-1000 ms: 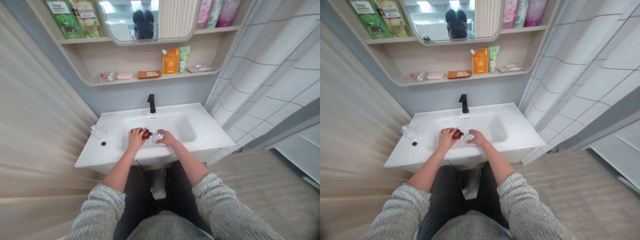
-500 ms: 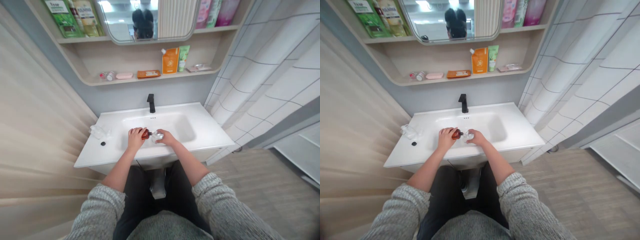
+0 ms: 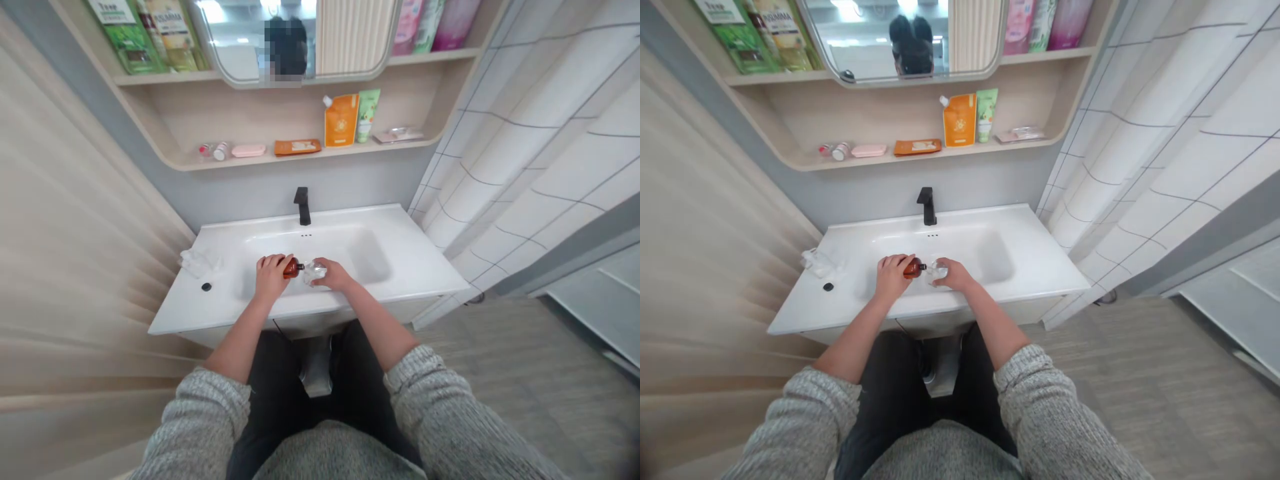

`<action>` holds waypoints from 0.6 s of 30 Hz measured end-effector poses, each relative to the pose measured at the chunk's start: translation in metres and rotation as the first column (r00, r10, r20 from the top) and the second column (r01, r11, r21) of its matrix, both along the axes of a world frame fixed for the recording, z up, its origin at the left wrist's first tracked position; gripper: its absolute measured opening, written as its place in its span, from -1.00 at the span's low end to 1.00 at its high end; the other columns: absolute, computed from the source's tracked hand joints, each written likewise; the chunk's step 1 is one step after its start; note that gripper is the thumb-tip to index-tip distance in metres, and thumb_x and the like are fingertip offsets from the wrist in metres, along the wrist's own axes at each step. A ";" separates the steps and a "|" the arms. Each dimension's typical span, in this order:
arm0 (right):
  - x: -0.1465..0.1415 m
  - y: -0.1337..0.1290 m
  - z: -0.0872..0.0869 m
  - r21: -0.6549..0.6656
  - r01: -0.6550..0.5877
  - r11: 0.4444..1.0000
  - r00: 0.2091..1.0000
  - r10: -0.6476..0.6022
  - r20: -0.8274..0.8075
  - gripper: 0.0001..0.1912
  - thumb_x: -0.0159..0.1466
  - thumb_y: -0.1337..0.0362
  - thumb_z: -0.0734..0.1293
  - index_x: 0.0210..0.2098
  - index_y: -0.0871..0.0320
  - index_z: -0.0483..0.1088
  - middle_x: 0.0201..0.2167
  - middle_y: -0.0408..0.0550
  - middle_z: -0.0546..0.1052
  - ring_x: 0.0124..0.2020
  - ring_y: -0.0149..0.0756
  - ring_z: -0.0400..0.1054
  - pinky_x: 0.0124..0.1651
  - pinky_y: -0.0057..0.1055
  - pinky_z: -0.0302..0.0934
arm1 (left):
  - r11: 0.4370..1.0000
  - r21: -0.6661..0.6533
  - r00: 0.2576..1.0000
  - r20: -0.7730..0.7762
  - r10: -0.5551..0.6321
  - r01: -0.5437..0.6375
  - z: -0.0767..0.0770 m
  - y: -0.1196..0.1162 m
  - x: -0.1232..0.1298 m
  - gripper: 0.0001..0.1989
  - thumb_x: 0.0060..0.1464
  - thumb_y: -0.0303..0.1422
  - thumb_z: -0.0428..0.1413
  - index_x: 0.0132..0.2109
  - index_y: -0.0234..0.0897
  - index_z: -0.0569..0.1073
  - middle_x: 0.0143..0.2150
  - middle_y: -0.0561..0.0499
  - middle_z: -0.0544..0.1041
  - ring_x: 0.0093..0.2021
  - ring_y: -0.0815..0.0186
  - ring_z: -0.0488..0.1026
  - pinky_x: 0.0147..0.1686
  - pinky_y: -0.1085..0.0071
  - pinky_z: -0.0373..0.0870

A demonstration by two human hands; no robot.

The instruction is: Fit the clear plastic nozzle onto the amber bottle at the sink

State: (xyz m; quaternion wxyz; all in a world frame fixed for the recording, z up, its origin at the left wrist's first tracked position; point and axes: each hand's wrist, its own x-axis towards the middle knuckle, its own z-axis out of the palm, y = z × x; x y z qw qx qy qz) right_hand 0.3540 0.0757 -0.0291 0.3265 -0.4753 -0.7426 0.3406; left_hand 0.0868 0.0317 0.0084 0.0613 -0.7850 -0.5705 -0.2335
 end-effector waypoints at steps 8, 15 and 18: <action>0.000 0.001 -0.002 0.004 0.004 1.000 1.000 -0.004 -0.009 -0.16 -0.04 0.20 0.75 0.22 0.03 0.57 0.13 0.02 0.70 0.14 0.05 0.60 0.31 -0.06 0.40 | 1.000 0.010 1.000 -0.014 0.000 0.000 0.000 0.000 -0.001 -0.33 0.17 -0.43 0.29 0.42 -0.02 0.51 0.32 -0.16 0.59 0.32 -0.09 0.46 0.44 -0.08 0.18; 0.000 0.001 -0.003 0.011 0.001 1.000 1.000 -0.001 -0.014 -0.17 -0.04 0.20 0.75 0.22 0.03 0.57 0.13 0.02 0.70 0.14 0.05 0.60 0.32 -0.05 0.39 | 1.000 0.003 1.000 -0.003 0.006 -0.006 -0.001 0.000 0.000 -0.32 0.17 -0.43 0.29 0.42 0.01 0.51 0.32 -0.16 0.59 0.34 -0.10 0.45 0.46 -0.11 0.15; 0.000 0.000 -0.003 0.003 0.006 1.000 1.000 -0.006 -0.007 -0.15 -0.03 0.19 0.75 0.24 0.03 0.56 0.16 0.03 0.69 0.16 0.06 0.59 0.33 -0.05 0.39 | 1.000 -0.003 1.000 0.000 0.008 -0.008 -0.001 0.000 0.000 -0.31 0.17 -0.44 0.29 0.42 0.03 0.51 0.33 -0.16 0.59 0.33 -0.10 0.45 0.46 -0.11 0.15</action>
